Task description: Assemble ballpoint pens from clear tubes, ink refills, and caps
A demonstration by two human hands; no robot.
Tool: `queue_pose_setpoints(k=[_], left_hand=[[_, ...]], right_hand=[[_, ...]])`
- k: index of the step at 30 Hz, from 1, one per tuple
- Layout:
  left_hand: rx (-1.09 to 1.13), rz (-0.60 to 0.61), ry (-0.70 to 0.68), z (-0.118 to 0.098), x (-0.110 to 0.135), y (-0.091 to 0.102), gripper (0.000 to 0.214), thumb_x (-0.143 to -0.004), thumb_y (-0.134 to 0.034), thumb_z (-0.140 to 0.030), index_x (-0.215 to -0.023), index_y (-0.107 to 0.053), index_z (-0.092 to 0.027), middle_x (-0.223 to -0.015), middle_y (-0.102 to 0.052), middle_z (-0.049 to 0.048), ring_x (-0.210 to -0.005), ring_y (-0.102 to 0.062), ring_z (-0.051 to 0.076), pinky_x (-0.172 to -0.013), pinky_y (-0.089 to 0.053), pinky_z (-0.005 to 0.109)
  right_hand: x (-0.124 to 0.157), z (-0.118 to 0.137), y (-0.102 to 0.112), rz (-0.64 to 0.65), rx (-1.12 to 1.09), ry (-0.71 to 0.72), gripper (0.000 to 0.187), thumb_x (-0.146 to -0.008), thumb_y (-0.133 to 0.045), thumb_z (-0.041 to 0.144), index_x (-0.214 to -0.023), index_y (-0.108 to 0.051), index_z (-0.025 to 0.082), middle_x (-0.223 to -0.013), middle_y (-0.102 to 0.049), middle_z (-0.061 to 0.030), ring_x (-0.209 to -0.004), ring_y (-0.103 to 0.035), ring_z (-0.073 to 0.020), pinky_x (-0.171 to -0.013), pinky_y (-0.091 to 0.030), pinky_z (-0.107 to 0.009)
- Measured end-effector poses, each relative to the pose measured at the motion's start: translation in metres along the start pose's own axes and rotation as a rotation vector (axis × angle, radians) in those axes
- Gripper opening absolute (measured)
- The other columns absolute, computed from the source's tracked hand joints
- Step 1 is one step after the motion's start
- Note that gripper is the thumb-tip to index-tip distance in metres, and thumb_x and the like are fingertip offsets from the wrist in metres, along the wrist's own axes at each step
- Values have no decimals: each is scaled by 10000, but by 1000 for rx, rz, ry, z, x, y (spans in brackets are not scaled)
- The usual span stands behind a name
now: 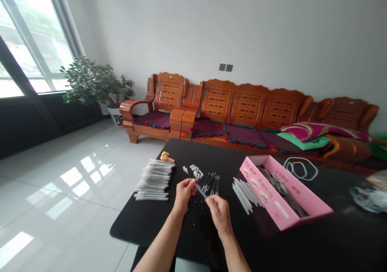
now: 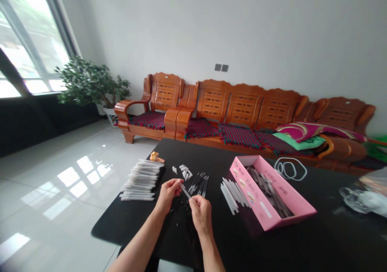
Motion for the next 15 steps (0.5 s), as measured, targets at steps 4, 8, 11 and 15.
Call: queue_pose_setpoints(k=[4,8,11,15], left_hand=[[21,-54,-48,-2,6,-6,451,-647,-761,-496,-809,-713,-78,-627,-641,46,-460,-454,57,-425,-324,168],[53,-140,-121,-6,15,-10,476,-672,-732,-539,-832,-715,-90,-570,-590,6,-439,-374,42,-422,-257,171],[94,-186,-131,-7,21,-13,509,-661,-732,-573,-850,-721,-101,-583,-584,1,-453,-371,47,-437,-257,185],[109,-223,-152,-12,27,-14,538,-661,-726,-607,-874,-723,-113,-605,-580,-1,-465,-371,54,-445,-259,200]], right_hand=[[7,21,-4,48,121,138,373,-865,-504,463,-673,-622,165,-525,-496,6,-513,-426,-135,-493,-289,-249],[14,35,-7,14,193,200,391,-904,-467,451,-663,-614,180,-530,-519,-11,-512,-414,-140,-503,-281,-259],[18,44,-7,-23,141,198,394,-902,-483,436,-615,-585,187,-519,-514,-12,-500,-399,-135,-494,-264,-264],[18,45,-7,-45,-46,91,400,-841,-552,470,-579,-604,172,-482,-483,-4,-484,-392,-131,-459,-255,-261]])
Point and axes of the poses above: each hand's wrist, its own x-axis away from the middle knuckle, its own y-axis out of the back of the hand, z = x × y, the point moved 7 cm from there along -x, towards the middle knuckle
